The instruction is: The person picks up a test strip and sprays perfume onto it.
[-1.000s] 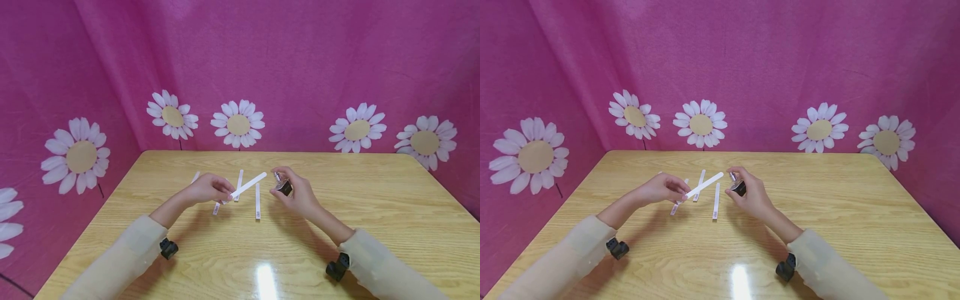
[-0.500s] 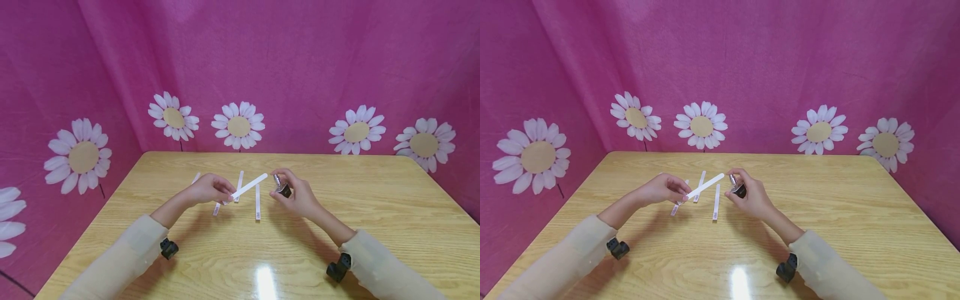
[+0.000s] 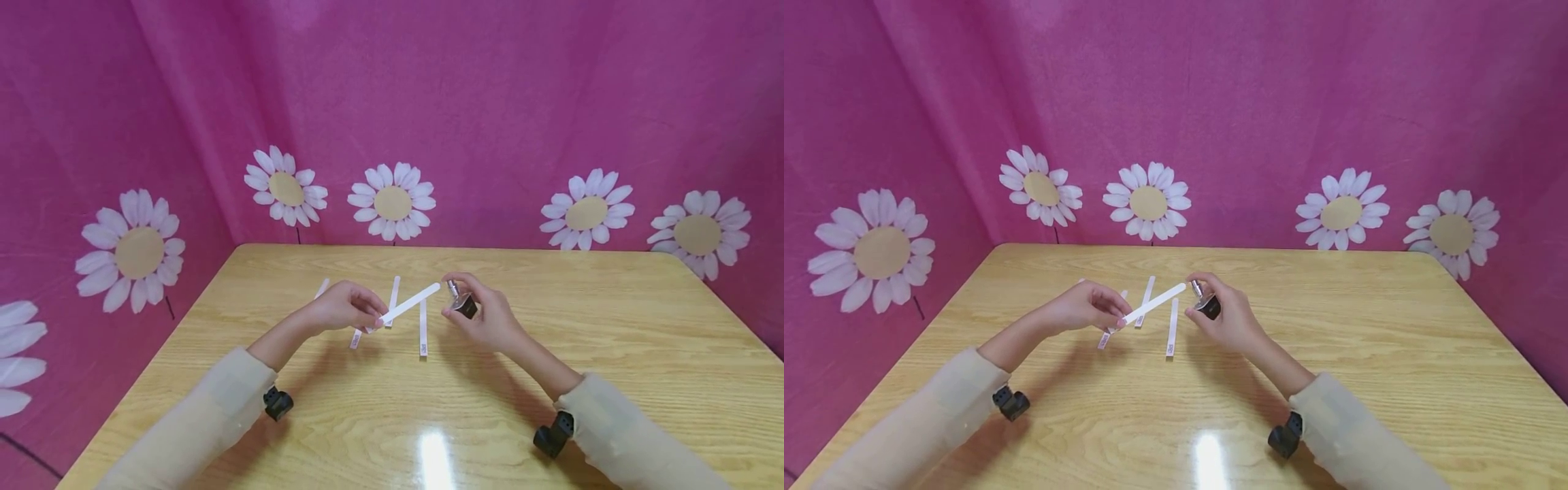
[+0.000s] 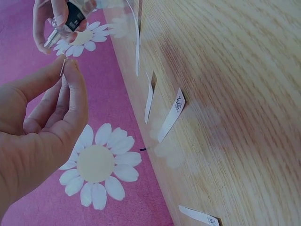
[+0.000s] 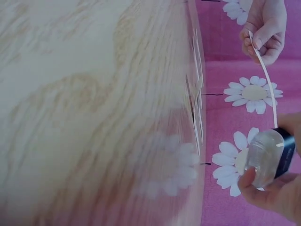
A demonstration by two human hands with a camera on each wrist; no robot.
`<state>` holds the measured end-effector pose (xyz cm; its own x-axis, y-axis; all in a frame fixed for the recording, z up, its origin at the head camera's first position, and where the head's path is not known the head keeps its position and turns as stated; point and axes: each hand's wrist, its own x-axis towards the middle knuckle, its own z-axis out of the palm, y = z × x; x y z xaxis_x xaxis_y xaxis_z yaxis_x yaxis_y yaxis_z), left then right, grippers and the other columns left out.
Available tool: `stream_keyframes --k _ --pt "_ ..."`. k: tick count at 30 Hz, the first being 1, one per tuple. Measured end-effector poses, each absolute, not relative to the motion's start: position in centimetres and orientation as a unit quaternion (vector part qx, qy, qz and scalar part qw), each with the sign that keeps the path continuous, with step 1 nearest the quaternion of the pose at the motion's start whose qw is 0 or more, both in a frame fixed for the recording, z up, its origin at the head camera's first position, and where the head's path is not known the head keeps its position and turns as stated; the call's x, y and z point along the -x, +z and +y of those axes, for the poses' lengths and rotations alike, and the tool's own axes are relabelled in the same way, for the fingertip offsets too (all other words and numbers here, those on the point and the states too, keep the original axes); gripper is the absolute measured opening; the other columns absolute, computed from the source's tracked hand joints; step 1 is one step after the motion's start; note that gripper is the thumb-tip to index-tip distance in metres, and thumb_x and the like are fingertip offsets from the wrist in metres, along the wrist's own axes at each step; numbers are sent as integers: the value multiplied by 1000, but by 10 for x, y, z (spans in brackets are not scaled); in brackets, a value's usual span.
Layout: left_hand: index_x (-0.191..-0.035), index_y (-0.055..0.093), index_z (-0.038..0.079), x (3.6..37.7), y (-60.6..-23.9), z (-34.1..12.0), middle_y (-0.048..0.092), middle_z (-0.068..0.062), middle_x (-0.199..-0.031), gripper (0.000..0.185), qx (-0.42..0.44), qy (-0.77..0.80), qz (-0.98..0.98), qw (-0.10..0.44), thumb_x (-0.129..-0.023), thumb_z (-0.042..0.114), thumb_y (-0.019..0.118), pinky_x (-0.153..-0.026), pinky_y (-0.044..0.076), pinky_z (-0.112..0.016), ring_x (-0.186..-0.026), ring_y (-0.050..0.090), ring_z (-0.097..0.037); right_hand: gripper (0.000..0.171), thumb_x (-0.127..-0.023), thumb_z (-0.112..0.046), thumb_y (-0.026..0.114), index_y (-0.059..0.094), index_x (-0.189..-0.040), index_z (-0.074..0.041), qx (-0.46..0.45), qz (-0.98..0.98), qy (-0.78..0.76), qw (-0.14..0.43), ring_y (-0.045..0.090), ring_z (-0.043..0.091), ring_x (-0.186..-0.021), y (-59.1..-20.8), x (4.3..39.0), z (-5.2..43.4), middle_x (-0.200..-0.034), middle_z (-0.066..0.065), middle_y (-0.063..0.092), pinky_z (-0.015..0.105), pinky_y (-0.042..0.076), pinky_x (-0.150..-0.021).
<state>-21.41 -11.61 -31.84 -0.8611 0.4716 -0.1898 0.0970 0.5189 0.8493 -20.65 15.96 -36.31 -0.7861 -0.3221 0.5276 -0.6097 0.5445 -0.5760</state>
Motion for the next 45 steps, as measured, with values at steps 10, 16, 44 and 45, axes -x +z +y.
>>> stream_keyframes --k 10,16,44,45 --pt "-107 69 -3 214 -318 -117 74 -12 -89 24 -166 463 847 202 -85 5 70 -79 61 -38 -69 64 -6 50 -77 -8 78 56 -121 -11 -247 -866 370 227 59 13 -70 -364 206 158 -80 7 67 25 50 -61" --pt "-108 68 -5 215 -318 -118 74 -13 -91 24 -169 469 843 204 -85 4 70 -79 61 -38 -70 64 -5 50 -76 -6 78 55 -121 -10 -252 -860 373 240 60 14 -72 -367 205 157 -82 9 68 30 52 -66" --pt "-107 68 -4 214 -313 -118 74 -10 -89 23 -172 468 841 210 -86 5 70 -79 61 -36 -71 64 -5 44 -81 -6 74 51 -119 -4 -261 -845 403 237 58 5 -63 -369 206 153 -85 13 67 20 50 -54" --pt "-107 68 -4 214 -314 -119 74 -11 -89 24 -171 469 840 210 -86 5 70 -80 61 -38 -71 64 -5 45 -81 -6 74 50 -119 -3 -258 -843 408 235 59 5 -64 -370 206 153 -86 13 67 20 51 -55"
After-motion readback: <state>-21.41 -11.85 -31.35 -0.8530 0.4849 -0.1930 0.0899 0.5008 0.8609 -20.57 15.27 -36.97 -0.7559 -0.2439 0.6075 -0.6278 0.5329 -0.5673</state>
